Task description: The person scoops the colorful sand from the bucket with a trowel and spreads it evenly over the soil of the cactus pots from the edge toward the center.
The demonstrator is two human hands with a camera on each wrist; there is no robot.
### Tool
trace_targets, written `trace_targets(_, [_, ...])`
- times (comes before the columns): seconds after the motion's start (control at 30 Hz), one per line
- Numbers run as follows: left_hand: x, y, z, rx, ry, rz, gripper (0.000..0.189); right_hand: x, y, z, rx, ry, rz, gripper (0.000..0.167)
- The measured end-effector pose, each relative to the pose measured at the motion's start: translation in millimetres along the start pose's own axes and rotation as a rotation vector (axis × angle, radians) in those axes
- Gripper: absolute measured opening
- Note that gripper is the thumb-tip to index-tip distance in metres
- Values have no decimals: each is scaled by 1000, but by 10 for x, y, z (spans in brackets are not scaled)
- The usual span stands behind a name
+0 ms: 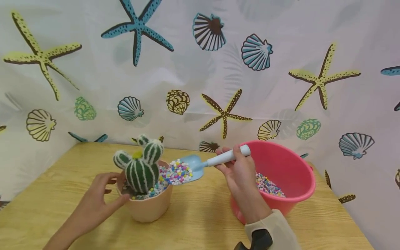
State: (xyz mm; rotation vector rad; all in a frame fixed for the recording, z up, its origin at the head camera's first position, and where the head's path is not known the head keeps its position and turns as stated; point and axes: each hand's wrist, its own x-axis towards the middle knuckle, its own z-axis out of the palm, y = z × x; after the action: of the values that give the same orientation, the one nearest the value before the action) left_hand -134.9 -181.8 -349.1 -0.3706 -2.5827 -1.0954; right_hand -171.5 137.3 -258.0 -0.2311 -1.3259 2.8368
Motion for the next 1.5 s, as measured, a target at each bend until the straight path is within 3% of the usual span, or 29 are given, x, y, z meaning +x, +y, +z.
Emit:
trace_targets(0.17, [44, -138, -29, -78, -134, -75, 72, 11, 31, 13, -11, 2, 0, 25])
trace_targets(0.4, [105, -217, -33, -94, -258, -20, 82, 25, 74, 32, -43, 12, 1, 45])
trace_targets(0.67, [95, -121, 9, 43, -218, -46, 87, 35, 96, 30, -32, 0, -3, 46])
trace_targets(0.83, [24, 112, 138, 177, -195, -186, 105, 57, 89, 39, -27, 17, 1, 45])
trace_targets(0.97, [-5, 217, 194, 215, -197, -276, 114, 71, 94, 51, -20, 25, 7, 45])
trace_targets(1.03, [4, 189, 174, 178, -197, -266, 112, 76, 105, 58, -19, 26, 9, 45])
trace_targets(1.27, [102, -47, 16, -111, -218, -144, 91, 87, 147, 76, -35, 24, -2, 36])
trace_targets(1.5, [159, -114, -37, -58, -233, -88, 91, 91, 149, 90, -22, 27, -5, 22])
